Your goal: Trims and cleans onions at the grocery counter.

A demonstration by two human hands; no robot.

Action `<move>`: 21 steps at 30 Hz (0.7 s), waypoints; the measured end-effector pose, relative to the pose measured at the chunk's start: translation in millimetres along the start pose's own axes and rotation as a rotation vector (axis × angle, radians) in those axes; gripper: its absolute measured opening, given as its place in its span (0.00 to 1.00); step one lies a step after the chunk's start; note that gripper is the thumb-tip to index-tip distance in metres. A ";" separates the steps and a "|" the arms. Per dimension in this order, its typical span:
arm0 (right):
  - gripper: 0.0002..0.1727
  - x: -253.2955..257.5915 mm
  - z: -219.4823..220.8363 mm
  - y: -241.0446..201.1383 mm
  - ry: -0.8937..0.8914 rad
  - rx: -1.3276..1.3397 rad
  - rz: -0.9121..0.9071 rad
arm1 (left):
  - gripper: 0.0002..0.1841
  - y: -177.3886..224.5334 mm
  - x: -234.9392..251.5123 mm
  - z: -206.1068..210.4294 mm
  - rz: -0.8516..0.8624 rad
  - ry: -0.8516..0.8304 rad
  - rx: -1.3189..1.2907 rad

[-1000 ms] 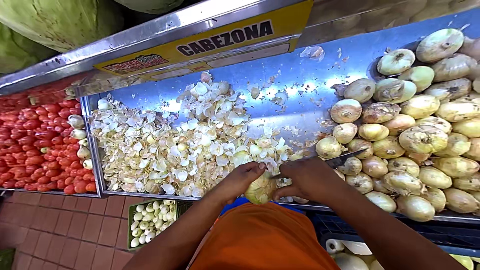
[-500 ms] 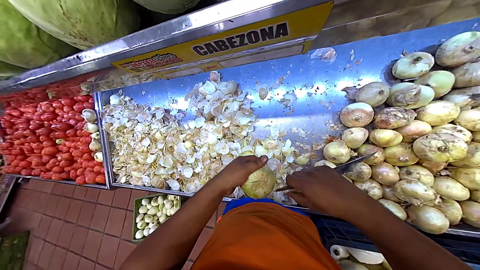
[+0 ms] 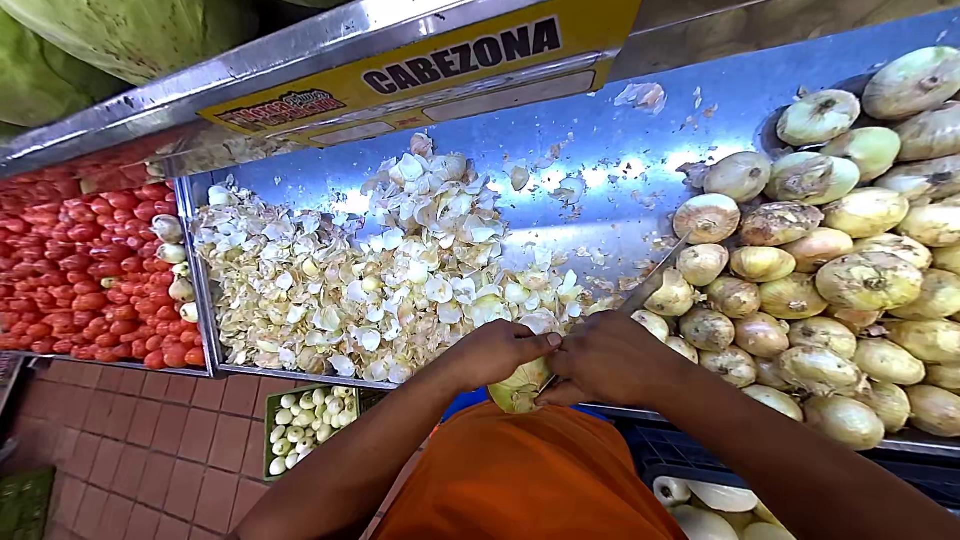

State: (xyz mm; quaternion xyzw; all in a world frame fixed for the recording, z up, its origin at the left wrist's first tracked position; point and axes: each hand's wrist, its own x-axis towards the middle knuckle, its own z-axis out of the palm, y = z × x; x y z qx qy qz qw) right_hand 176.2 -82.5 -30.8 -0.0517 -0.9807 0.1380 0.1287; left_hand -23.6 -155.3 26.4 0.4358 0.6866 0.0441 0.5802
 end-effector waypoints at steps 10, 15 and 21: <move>0.35 -16.8 4.5 -14.4 0.025 0.033 0.078 | 0.37 -18.4 10.2 -11.8 -0.065 0.067 -0.655; 0.34 -8.7 -7.4 3.9 -0.062 0.140 0.413 | 0.34 -14.1 6.1 -23.8 -0.035 0.078 -0.621; 0.42 6.7 -2.1 8.7 -0.152 0.094 0.372 | 0.27 -14.5 10.5 -11.2 -0.021 0.078 -0.554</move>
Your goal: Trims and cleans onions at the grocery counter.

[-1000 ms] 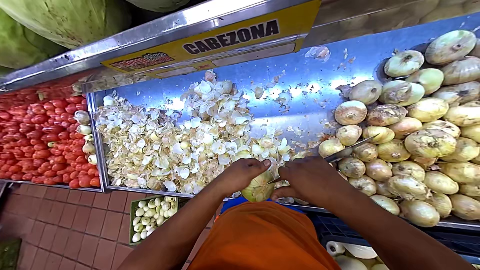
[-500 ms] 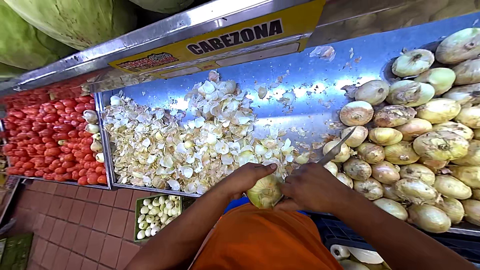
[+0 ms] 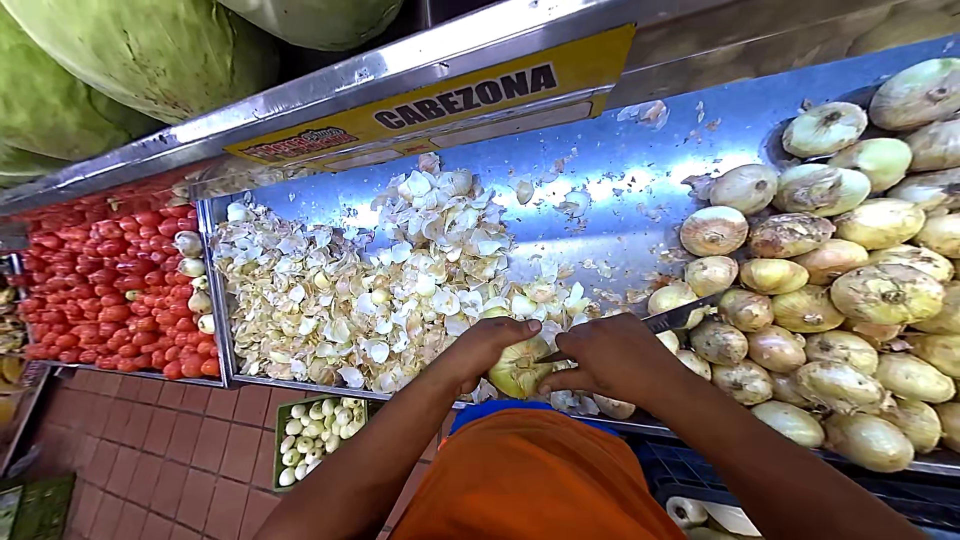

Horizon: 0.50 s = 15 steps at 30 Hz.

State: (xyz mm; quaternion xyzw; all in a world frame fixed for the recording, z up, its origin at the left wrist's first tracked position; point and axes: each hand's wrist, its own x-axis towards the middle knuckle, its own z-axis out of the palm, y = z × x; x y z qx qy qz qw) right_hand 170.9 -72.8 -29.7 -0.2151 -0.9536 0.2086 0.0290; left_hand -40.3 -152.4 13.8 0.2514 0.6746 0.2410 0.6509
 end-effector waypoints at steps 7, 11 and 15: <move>0.43 11.2 19.9 -2.7 0.093 -0.013 -0.103 | 0.24 -9.1 7.7 9.6 -0.023 0.120 0.029; 0.40 6.0 32.4 -18.1 0.048 0.091 -0.210 | 0.28 -3.9 22.8 -1.4 -0.036 0.284 -0.331; 0.22 5.5 31.4 -24.5 -0.186 0.172 0.000 | 0.32 10.5 23.7 -28.6 -0.027 0.248 -0.546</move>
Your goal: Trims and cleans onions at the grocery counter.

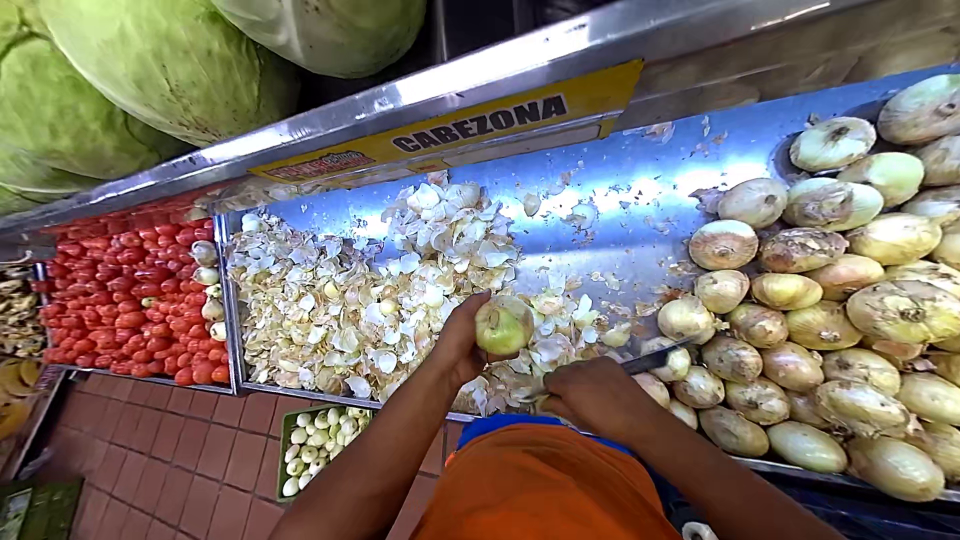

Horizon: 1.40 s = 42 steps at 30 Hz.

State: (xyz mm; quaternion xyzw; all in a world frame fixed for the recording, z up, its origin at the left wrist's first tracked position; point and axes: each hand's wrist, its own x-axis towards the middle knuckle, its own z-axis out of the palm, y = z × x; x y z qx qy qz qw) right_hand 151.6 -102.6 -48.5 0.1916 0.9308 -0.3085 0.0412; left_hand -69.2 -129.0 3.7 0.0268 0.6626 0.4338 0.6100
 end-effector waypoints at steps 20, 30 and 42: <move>0.42 3.6 -50.8 14.3 -0.183 -0.016 0.356 | 0.24 -29.2 -21.7 0.1 0.131 -0.127 0.266; 0.45 9.0 -27.2 16.8 0.035 -0.061 0.211 | 0.29 -52.4 -24.9 22.4 0.215 -0.007 0.156; 0.41 4.4 13.2 31.8 0.580 -0.246 0.071 | 0.25 -67.3 -10.4 42.2 0.149 0.159 -0.024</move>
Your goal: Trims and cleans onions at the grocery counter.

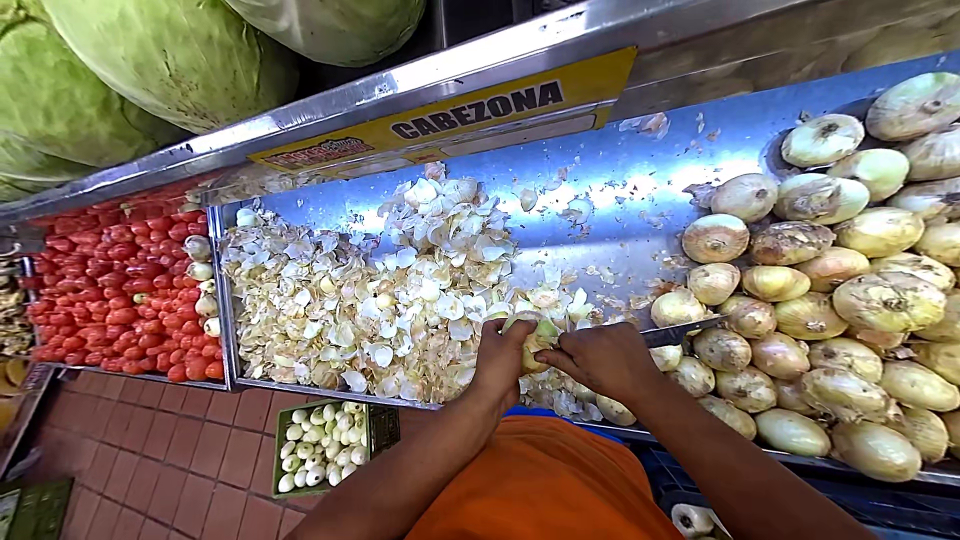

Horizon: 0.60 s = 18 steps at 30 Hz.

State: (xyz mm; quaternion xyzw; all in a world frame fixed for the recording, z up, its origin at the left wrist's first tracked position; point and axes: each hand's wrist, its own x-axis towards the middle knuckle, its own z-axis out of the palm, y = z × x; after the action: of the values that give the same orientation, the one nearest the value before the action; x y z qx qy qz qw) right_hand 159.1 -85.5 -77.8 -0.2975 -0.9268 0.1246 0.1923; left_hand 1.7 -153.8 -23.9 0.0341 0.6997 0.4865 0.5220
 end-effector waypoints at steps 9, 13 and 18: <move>0.19 1.6 -7.7 -12.0 -0.535 0.212 0.160 | 0.27 32.8 36.0 -28.1 -0.105 -0.088 -0.108; 0.31 12.1 -31.4 8.5 -0.426 0.170 0.146 | 0.22 31.5 25.9 -34.9 0.025 -0.153 0.097; 0.39 28.1 -39.1 8.4 -0.402 0.059 0.042 | 0.21 32.5 17.7 -35.4 0.124 -0.182 0.312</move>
State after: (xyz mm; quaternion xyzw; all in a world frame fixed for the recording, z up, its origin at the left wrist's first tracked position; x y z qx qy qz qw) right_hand 159.1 -57.5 -37.7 -0.2801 -0.9361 0.2125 0.0092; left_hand -48.3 -149.8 -13.6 0.2014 0.7133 0.3980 0.5406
